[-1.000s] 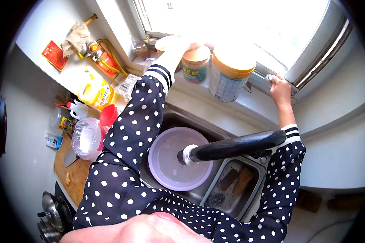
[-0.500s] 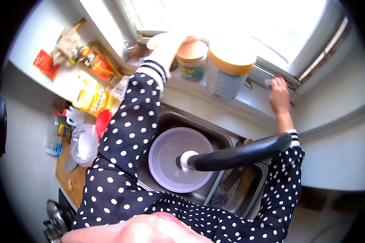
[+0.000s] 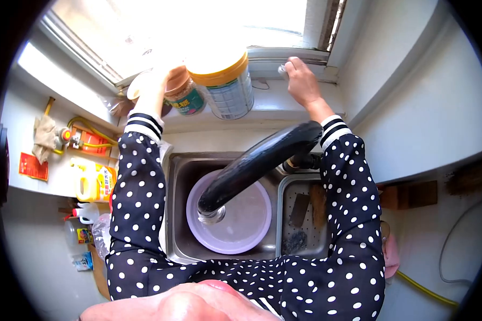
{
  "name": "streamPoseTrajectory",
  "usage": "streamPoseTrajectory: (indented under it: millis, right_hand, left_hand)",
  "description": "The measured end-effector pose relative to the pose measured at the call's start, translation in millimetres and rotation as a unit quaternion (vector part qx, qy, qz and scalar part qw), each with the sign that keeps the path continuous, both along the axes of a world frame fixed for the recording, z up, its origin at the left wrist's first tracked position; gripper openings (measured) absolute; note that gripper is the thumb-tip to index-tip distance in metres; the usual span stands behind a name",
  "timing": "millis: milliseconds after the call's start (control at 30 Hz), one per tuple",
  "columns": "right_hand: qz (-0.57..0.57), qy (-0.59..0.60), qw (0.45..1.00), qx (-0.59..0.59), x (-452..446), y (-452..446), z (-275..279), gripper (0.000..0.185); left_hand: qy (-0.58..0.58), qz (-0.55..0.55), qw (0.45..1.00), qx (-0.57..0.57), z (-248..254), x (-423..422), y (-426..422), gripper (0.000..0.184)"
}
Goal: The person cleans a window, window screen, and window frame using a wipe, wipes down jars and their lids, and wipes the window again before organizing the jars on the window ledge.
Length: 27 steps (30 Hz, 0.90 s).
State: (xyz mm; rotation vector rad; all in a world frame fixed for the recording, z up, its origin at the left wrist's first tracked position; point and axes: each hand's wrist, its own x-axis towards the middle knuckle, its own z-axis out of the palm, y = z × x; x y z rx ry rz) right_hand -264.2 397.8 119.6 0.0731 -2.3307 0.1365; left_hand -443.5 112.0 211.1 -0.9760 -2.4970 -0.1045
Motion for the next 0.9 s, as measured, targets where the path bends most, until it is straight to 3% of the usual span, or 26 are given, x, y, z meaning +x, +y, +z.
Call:
streamPoseTrajectory:
  millis: [267,467,567,833,900]
  right_hand:
    - [-0.019,-0.031,0.999,-0.005,-1,0,2,0.015]
    - [-0.032,0.024,0.999,-0.01,-2,-3,-9,0.019]
    - [-0.053,-0.068,0.994,-0.07,-2,-5,1,0.021]
    - [0.0,0.017,0.999,-0.035,-11,2,-1,0.02]
    - [-0.001,-0.04,0.997,-0.06,-11,3,8,0.02]
  left_hand:
    - [0.005,0.001,1.0,-0.003,6,2,5,0.035]
    - [0.015,-0.006,1.0,-0.009,6,-2,12,0.035]
    - [0.019,-0.003,1.0,-0.019,9,-4,11,0.035]
    - [0.003,0.005,0.999,-0.051,21,12,1,0.035]
    - [-0.005,0.009,0.998,-0.065,26,18,-3,0.035]
